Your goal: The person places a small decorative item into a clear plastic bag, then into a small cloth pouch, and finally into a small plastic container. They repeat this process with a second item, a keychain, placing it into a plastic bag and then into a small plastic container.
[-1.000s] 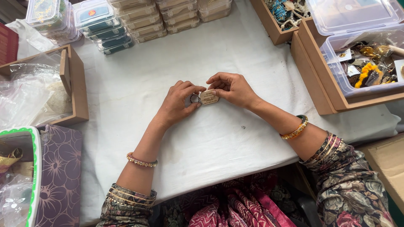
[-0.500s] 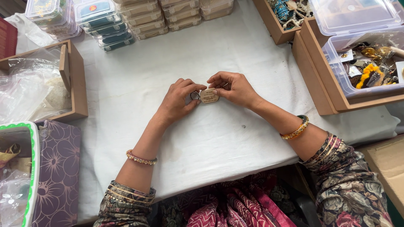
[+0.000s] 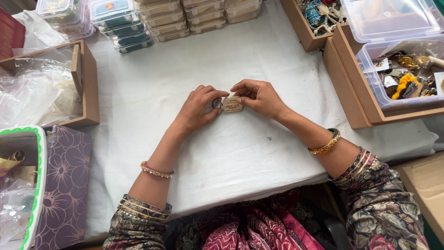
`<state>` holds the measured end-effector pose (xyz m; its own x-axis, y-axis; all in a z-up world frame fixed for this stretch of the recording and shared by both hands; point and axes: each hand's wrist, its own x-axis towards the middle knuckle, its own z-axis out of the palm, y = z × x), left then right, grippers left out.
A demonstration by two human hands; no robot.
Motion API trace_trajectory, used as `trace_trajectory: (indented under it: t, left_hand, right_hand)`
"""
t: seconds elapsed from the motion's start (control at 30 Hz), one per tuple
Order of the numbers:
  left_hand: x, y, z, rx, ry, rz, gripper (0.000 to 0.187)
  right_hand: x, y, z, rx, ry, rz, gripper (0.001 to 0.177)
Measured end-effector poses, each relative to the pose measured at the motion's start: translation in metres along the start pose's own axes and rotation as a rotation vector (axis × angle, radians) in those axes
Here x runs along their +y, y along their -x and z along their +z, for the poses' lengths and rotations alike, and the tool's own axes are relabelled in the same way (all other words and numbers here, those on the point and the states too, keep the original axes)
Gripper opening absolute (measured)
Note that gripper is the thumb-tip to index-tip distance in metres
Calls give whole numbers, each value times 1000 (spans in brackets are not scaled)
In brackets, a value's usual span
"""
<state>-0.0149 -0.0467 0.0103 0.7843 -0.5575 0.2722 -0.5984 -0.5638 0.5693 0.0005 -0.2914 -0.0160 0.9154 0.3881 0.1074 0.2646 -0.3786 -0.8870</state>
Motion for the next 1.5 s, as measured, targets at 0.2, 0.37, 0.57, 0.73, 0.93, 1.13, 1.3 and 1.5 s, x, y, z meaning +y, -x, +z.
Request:
trace_trajectory:
  t: [0.2,0.37,0.57,0.73,0.93,1.13,1.3,1.5]
  left_hand:
    - [2,2,-6,-6,-6,-22,42]
    - [-10,6,-22,30,-69,-11,42]
    - [-4,30,-84,262,-232,30,40]
    - [15,75,-148,246,-437,-118,44]
    - [60,138,-235,60,-566,-572,67]
    - [-11,270,-304,243,-522,-567,59]
    - [-80,361,-296,121,-412,-1133,65]
    - [-100,392,-253,42,-368,-1213,68]
  right_hand:
    - [-1,0,0,12,-48,-8,25]
    - [-4,1,-1,36,9,-13,24]
    - [-37,11,4,-11,322,-166,38]
    - [-30,12,9,-101,461,-227,51]
    - [-19,7,5,-69,494,-243,44]
    - [-13,4,-4,-32,620,-254,33]
    - [-7,5,-16,35,729,-265,36]
    - [-5,6,-16,93,799,-196,33]
